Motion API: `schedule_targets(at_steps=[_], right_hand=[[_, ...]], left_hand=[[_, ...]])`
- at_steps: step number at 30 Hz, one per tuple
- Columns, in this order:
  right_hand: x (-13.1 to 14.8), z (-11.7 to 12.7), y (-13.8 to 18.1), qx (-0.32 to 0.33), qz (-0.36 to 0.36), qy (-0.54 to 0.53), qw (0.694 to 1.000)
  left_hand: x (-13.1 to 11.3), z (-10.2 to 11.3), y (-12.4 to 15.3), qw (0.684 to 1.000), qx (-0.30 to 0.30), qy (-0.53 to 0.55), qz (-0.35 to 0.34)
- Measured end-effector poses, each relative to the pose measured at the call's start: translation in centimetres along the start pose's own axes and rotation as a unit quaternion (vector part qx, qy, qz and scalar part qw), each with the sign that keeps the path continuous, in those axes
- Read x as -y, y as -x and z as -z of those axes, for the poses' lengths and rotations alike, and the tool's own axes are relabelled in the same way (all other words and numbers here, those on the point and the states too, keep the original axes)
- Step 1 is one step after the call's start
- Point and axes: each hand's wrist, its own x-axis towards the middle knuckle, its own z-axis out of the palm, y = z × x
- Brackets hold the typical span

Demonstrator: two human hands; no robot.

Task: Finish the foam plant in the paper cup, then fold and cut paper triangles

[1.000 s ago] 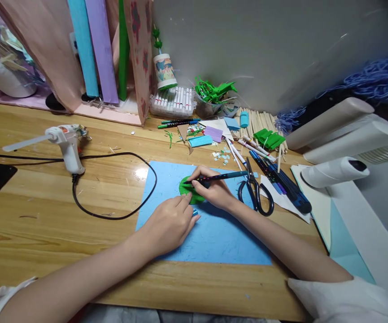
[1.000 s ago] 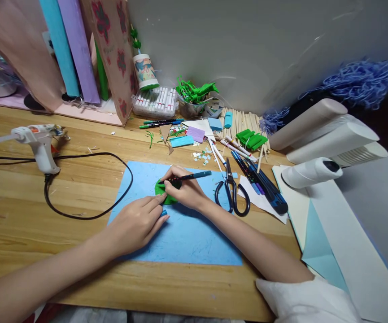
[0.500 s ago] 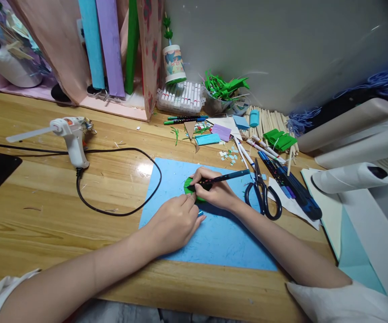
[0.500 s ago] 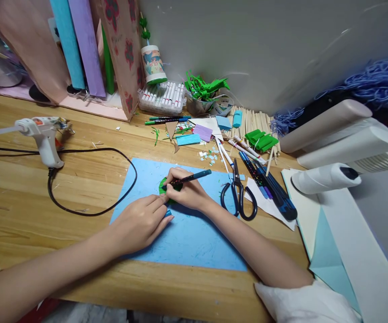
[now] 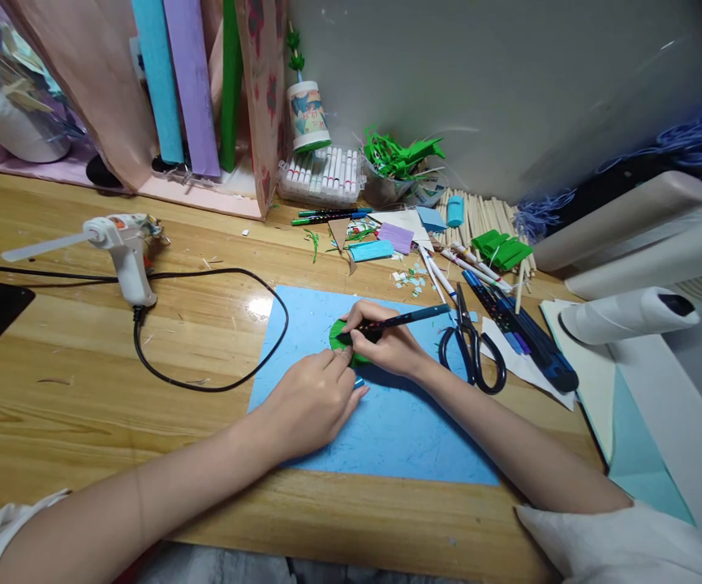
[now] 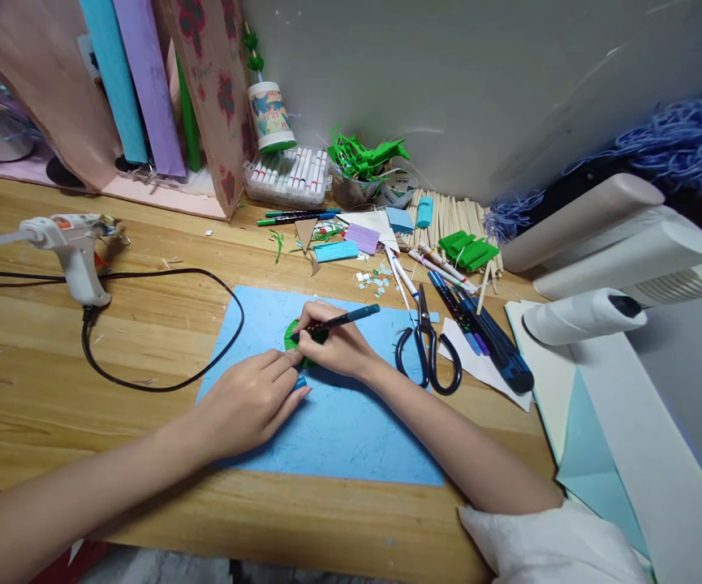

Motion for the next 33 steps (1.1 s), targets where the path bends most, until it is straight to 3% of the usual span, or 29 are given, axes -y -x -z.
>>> schedule_targets(at_steps=[4, 12, 27, 29, 33], right_hand=[[-0.1, 0.1, -0.1, -0.070, -0.028, 0.006, 0.997], [0.3, 0.0, -0.2, -0.048, -0.044, 0.062, 0.996], [0.0, -0.2, -0.2, -0.054, -0.054, 0.038, 0.996], [-0.2, 0.1, -0.1, -0.080, -0.055, 0.009, 0.995], [-0.9, 1.4, -0.3, -0.211, -0.085, -0.048, 0.973]], left_hand=[[0.0, 0.0, 0.1, 1.000, -0.010, -0.006, -0.005], [0.1, 0.1, 0.0, 1.000, 0.008, 0.016, 0.007], [0.2, 0.2, -0.1, 1.000, 0.007, 0.015, 0.012], [0.2, 0.2, 0.0, 1.000, 0.001, 0.011, 0.009], [0.3, 0.1, 0.2, 1.000, -0.011, 0.005, 0.010]])
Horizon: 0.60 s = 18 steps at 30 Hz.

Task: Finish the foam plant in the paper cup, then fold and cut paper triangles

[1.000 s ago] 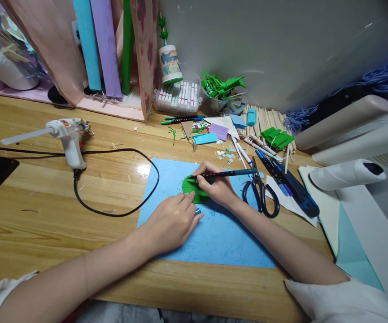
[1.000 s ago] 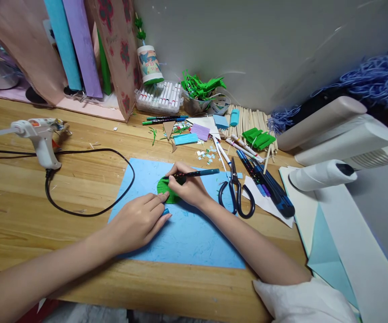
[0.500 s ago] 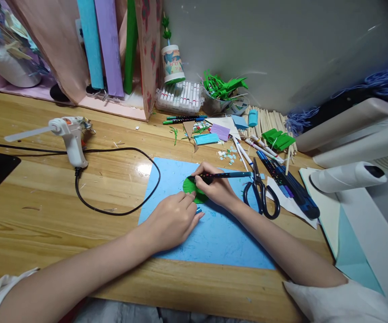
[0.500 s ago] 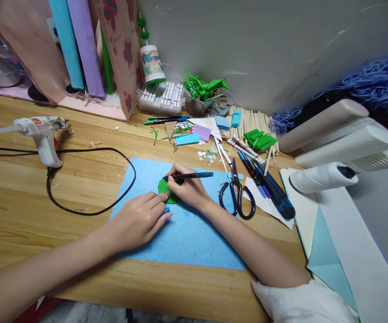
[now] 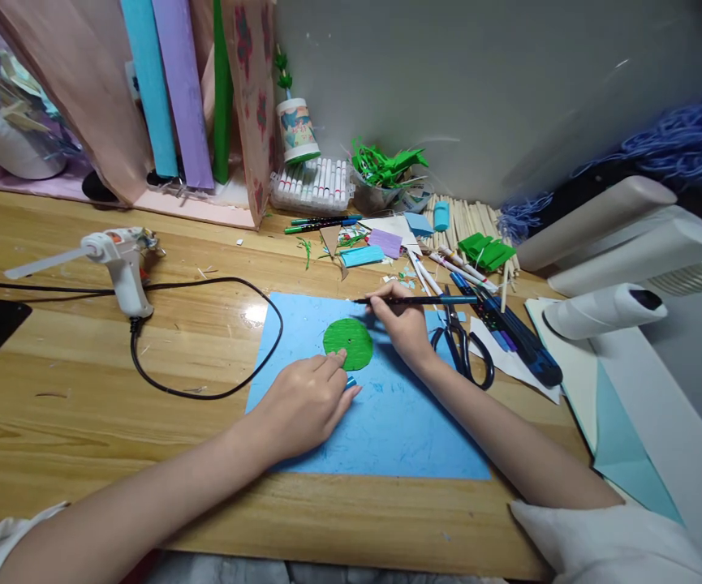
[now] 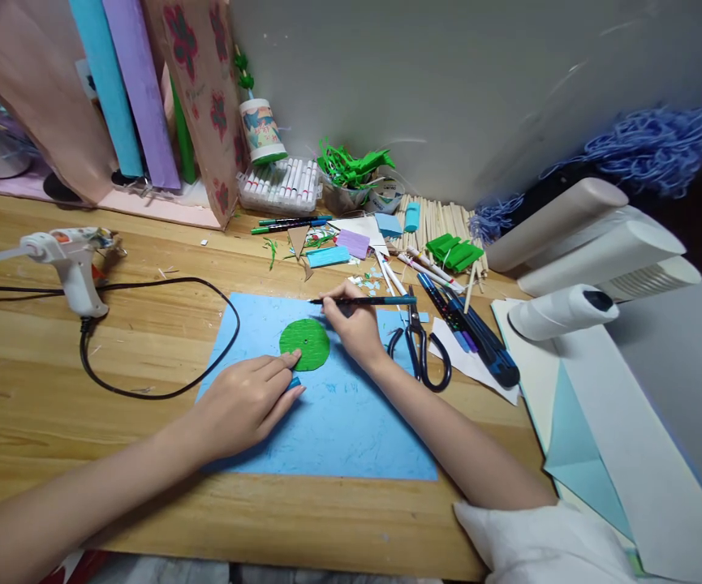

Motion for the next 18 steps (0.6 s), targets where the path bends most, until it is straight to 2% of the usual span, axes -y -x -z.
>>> schedule_targets(at_steps=[2, 9, 18], right_hand=[[-0.4, 0.6, -0.5, -0.029, -0.007, 0.016, 0.999], [-1.6, 0.8, -0.8, 0.018, 0.010, 0.033, 0.999], [-1.0, 0.7, -0.6, 0.040, 0.003, 0.082, 0.996]], left_hand=[[0.0, -0.1, 0.0, 1.000, -0.002, -0.001, -0.001], [0.0, -0.3, 0.0, 1.000, -0.001, 0.003, 0.003], [0.0, -0.1, 0.0, 1.000, -0.001, -0.004, 0.004]])
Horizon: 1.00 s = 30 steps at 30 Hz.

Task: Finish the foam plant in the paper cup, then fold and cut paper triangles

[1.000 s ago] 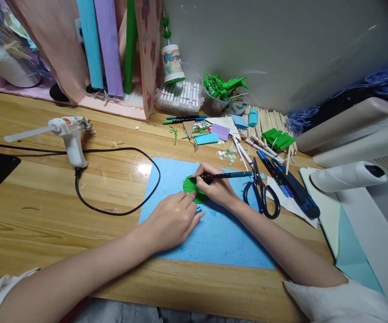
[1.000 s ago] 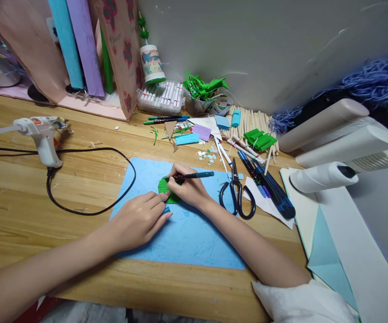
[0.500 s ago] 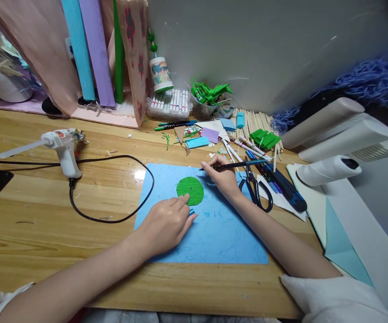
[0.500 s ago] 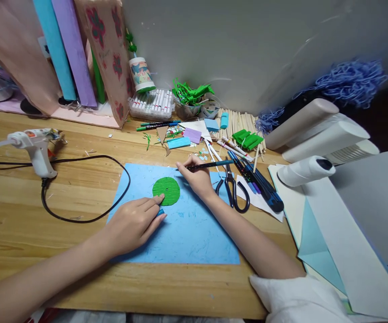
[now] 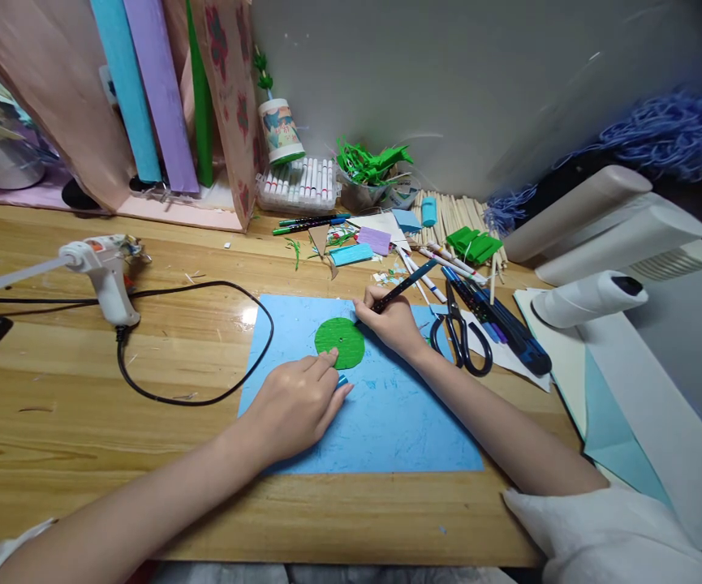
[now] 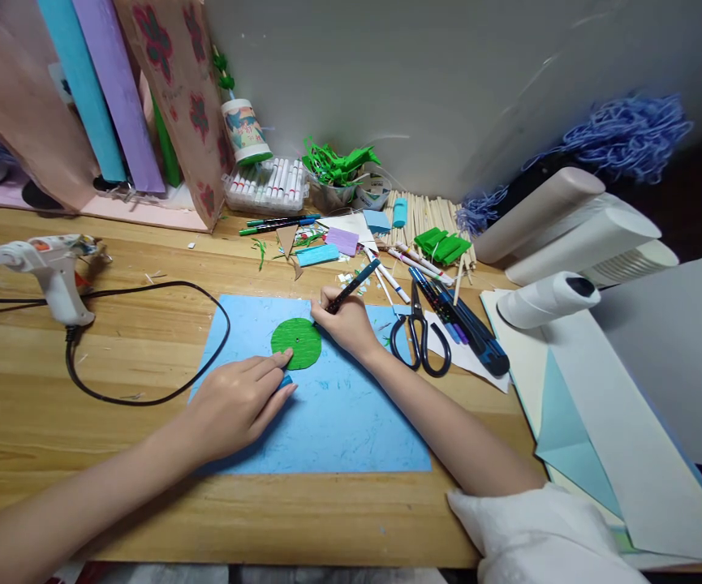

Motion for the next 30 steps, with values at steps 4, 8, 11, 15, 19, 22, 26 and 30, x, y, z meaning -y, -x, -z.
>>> schedule_targets(at_steps=[4, 8, 11, 15, 19, 22, 26, 30], right_hand=[[0.0, 0.0, 0.0, -0.004, 0.005, -0.007, 1.000], [0.1, 0.0, 0.0, 0.000, 0.000, -0.002, 1.000], [0.1, -0.1, 0.0, -0.013, 0.007, -0.005, 1.000], [0.0, -0.1, -0.2, 0.000, 0.008, 0.002, 1.000], [0.2, 0.3, 0.1, -0.032, -0.004, -0.037, 0.999], [0.7, 0.5, 1.6, 0.014, -0.047, -0.075, 0.996], [0.8, 0.5, 4.0, 0.030, -0.050, -0.068, 0.996], [0.6, 0.4, 4.5, -0.009, -0.041, -0.069, 0.997]], left_hand=[[0.0, 0.0, 0.0, 1.000, -0.003, 0.001, -0.001], [0.0, 0.0, -0.1, 1.000, -0.003, 0.000, -0.002], [0.0, 0.1, -0.1, 1.000, -0.002, -0.003, -0.001], [0.0, 0.2, -0.1, 1.000, 0.002, -0.005, -0.002], [0.0, 0.3, -0.1, 1.000, -0.001, -0.001, -0.002], [0.1, 0.2, -0.1, 1.000, -0.001, -0.001, -0.001], [0.1, 0.2, -0.1, 1.000, 0.002, -0.006, -0.006], [-0.1, 0.3, -0.2, 1.000, 0.002, -0.010, -0.007]])
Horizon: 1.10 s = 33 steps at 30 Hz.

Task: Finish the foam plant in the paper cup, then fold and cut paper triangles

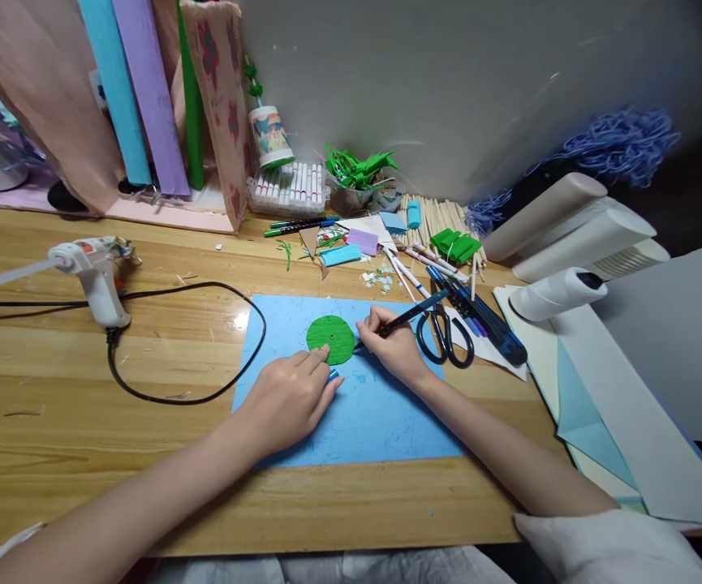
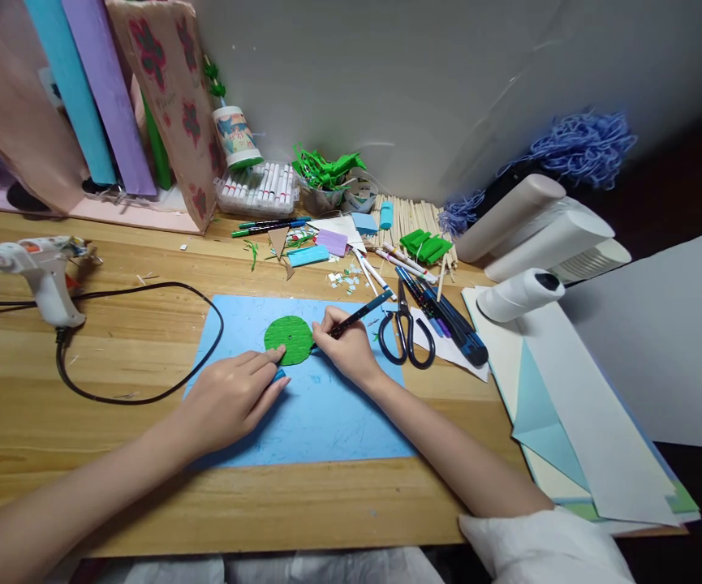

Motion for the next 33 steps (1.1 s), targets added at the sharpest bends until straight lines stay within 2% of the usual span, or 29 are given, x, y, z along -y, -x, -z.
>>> schedule_targets(at_steps=[8, 16, 19, 22, 25, 28, 33], right_hand=[[0.2, -0.1, -0.2, 0.030, 0.017, 0.061, 0.998], [0.1, 0.0, -0.1, 0.038, 0.021, 0.062, 0.997], [0.2, 0.1, -0.2, 0.019, -0.002, 0.019, 1.000], [0.3, 0.2, -0.5, -0.008, -0.028, -0.042, 0.999], [0.5, 0.4, -0.6, -0.019, -0.015, -0.076, 0.997], [0.8, 0.2, -0.2, 0.006, 0.019, -0.070, 0.997], [1.8, -0.6, 1.1, 0.097, 0.095, -0.006, 0.991]], left_hand=[[0.0, 0.1, -0.1, 1.000, -0.003, 0.000, -0.001], [0.0, 0.1, -0.2, 1.000, -0.002, 0.020, 0.001], [0.0, 0.1, -0.1, 0.999, 0.001, 0.032, 0.005], [0.7, 0.3, -0.2, 0.996, 0.003, 0.089, 0.028], [1.9, 0.6, -0.5, 0.976, -0.028, 0.194, 0.095], [3.1, 0.8, -1.0, 0.951, -0.058, 0.267, 0.143], [3.9, 0.7, -1.3, 0.938, -0.046, 0.310, 0.149]])
